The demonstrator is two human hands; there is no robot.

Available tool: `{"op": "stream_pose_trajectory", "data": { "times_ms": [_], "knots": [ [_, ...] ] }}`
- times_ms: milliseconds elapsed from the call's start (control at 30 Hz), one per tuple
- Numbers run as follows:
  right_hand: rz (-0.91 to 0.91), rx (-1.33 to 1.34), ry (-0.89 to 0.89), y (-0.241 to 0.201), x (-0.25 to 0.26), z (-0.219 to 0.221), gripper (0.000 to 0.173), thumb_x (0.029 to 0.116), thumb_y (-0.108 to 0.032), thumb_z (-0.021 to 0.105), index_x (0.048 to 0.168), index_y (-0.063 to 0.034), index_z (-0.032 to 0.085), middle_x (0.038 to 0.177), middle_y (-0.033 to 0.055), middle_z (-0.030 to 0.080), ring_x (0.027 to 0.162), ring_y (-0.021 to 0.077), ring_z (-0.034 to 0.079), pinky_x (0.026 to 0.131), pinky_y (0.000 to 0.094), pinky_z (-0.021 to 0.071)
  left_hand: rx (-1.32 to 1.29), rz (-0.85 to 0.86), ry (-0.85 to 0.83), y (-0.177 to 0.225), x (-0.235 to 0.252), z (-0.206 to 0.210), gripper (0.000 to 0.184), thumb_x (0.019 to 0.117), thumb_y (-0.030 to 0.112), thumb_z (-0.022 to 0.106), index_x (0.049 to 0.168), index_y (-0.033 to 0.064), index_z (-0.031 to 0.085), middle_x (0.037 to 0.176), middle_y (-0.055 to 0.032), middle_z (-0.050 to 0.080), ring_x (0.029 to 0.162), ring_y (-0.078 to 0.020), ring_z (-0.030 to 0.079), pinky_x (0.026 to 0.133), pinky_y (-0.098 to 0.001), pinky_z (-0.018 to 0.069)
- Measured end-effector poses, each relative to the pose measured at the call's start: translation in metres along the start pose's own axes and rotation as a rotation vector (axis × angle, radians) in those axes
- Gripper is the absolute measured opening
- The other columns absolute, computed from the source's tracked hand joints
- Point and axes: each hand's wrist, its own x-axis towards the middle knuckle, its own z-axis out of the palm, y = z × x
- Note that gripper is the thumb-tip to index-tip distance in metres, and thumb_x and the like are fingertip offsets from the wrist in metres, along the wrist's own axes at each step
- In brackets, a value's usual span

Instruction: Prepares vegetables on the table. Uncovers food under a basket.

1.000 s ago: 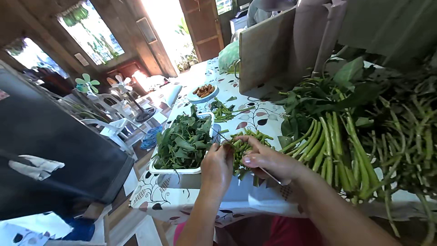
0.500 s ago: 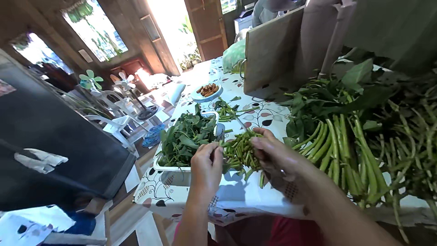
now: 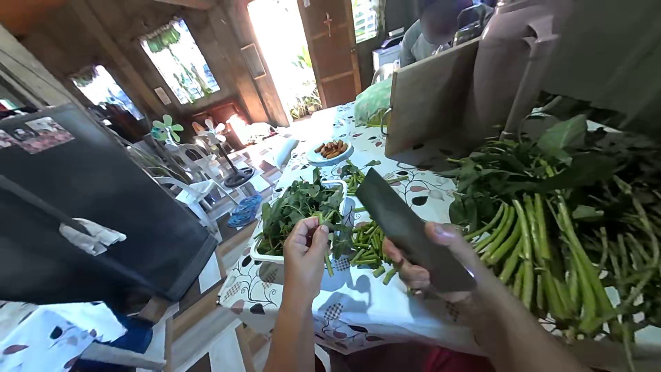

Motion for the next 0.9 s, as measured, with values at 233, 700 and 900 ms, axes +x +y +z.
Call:
{"op": "stream_pose_trajectory", "data": {
  "times_ms": [233,700,900],
  "knots": [
    [-0.052,0.022,0.102,0.009,0.008,0.018,0.077,0.0794,-0.064,0.074,0.130,-0.0101,0.053,0.080,-0.0054,0.057,0.052,0.0002,0.052,0.047,0.0137,0.0469,0.029,-0.018,-0.097,-0.007,-0.013,0.017,0.012,0.0988,0.003,0.054,0.106,-0.0025,0.062,0.083,-0.0005,0.062,0.065,-0.0025,0.059,0.060,-0.0173,0.0517],
    [0.104,0.060,-0.200,0.004,0.057,0.042,0.045,0.0869,-0.057,0.070,0.098,-0.0157,0.056,0.079,-0.0059,0.057,0.049,-0.0028,0.049,0.046,0.0110,0.0451,0.267,0.354,0.019,-0.007,0.002,-0.018,0.018,0.0969,0.005,0.055,0.111,-0.0034,0.063,0.080,0.0036,0.064,0.067,0.0019,0.060,0.063,-0.0167,0.0530],
    [0.047,-0.216,-0.203,-0.012,0.090,0.076,0.031,0.0951,-0.046,0.059,0.112,-0.0204,0.052,0.073,-0.0067,0.054,0.045,-0.0044,0.044,0.042,0.0090,0.0407,0.308,0.407,0.082,0.012,0.015,-0.047,0.014,0.0958,0.005,0.060,0.109,0.0042,0.066,0.084,0.0099,0.066,0.067,0.0057,0.059,0.062,-0.0136,0.0521]
  ]
}}
